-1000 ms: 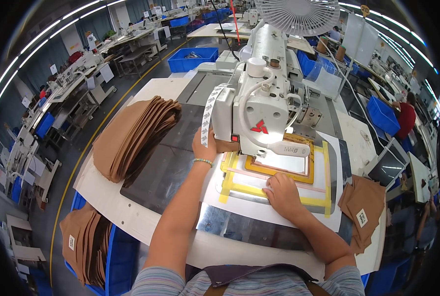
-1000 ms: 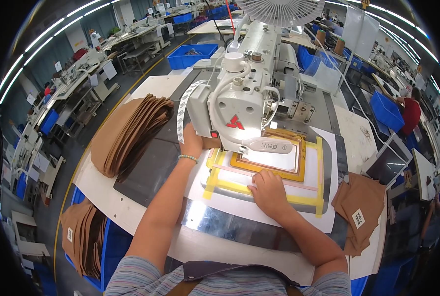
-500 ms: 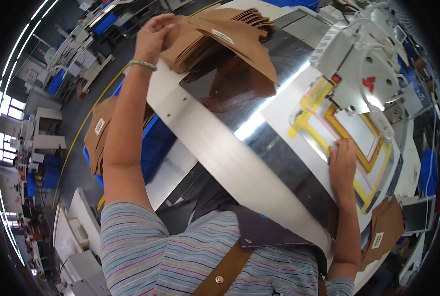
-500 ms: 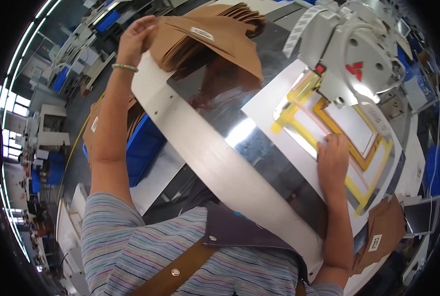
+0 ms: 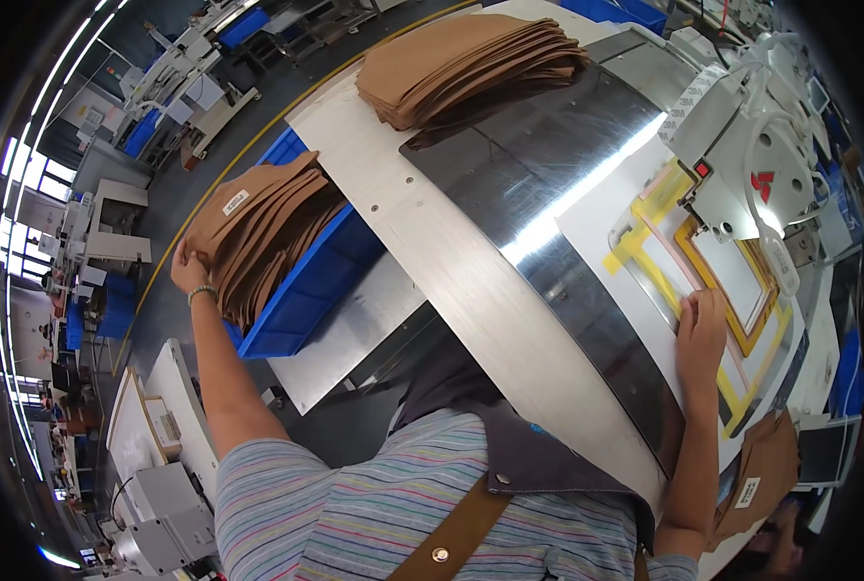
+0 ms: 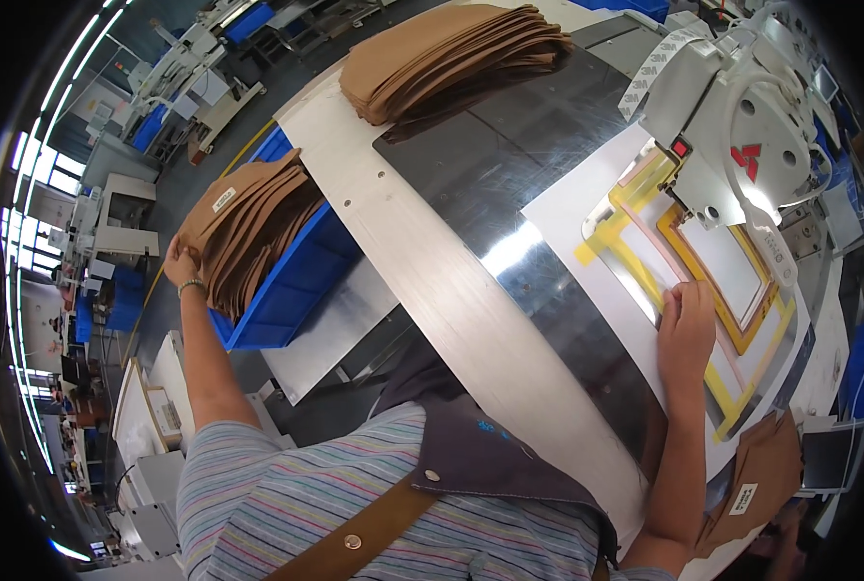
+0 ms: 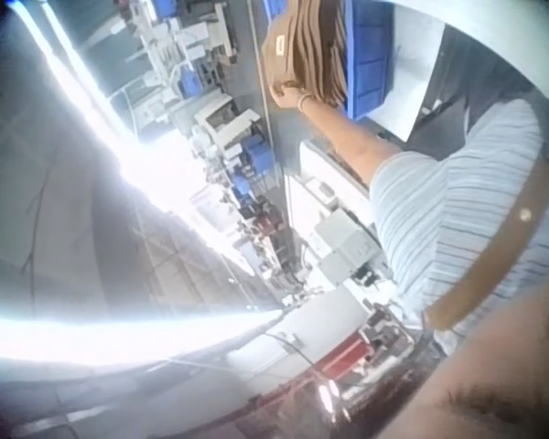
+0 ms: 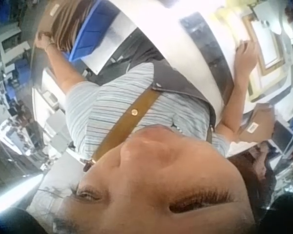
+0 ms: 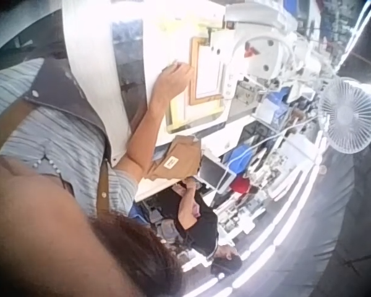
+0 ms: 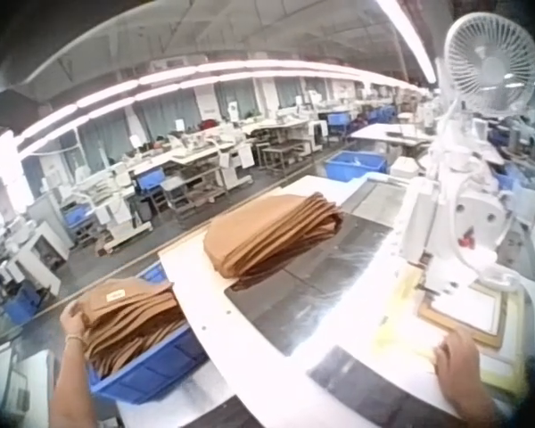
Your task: Stitching a branded patch onto leather components using an industrial sewing machine.
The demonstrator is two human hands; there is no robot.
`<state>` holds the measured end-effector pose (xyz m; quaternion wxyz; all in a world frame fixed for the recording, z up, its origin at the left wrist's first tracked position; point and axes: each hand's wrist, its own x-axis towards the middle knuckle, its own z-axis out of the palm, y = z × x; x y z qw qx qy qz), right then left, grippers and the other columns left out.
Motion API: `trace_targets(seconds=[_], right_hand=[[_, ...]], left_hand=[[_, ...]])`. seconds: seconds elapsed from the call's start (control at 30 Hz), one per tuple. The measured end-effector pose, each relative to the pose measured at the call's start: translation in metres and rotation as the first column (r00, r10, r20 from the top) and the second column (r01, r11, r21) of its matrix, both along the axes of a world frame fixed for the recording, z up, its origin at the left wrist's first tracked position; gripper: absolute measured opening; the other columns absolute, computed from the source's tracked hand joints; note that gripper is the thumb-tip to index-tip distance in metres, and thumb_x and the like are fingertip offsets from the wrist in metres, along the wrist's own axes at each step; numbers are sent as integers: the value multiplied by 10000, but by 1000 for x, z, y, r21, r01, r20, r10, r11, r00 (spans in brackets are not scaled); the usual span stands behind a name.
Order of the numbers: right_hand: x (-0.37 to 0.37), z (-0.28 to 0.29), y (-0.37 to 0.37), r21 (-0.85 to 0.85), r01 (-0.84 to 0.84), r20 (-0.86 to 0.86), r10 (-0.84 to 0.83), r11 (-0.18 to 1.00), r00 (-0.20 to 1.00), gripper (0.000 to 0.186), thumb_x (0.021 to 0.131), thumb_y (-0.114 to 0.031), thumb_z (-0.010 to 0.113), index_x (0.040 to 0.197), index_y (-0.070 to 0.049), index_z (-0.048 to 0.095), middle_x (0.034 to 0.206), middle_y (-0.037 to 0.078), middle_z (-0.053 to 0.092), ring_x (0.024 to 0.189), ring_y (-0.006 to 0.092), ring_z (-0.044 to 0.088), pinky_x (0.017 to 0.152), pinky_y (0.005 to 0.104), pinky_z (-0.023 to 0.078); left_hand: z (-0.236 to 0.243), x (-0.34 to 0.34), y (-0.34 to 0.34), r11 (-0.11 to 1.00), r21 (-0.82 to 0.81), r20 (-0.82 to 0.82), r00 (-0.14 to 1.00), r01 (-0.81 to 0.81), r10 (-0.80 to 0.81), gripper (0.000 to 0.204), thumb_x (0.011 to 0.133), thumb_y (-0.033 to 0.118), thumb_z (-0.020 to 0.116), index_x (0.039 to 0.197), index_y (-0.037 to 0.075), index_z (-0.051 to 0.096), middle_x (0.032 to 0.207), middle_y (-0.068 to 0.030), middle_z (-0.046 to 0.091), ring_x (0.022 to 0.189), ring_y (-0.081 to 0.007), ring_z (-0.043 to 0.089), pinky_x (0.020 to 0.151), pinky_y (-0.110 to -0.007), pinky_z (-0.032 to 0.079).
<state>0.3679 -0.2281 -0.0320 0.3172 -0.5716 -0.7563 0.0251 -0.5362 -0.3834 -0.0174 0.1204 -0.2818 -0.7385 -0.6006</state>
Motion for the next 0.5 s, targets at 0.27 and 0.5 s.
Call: trace_targets(seconds=[0.27,0.5], right_hand=[[-5,3,-5,-131,31,-262,-65,991,963,134,1070,-99,621,1081,35,619,950,171,672,849,285,654,808,389,517],[12,4,-1,-186,-29,-307,-30,982,951,139,1038,-46,620,1070,49,716,978,135,719,888,207,677,822,327,522]], left_hand=[[-19,-5,-38,727,-468,-318,863,-503,393,497,985,62,644,1482,41,644,1372,-191,734,1187,-385,725,1072,-451,554],[-25,24,55,624,-487,-621,744,-612,245,610,1077,426,593,1580,86,534,1594,-216,554,1497,-383,484,1222,-538,401]])
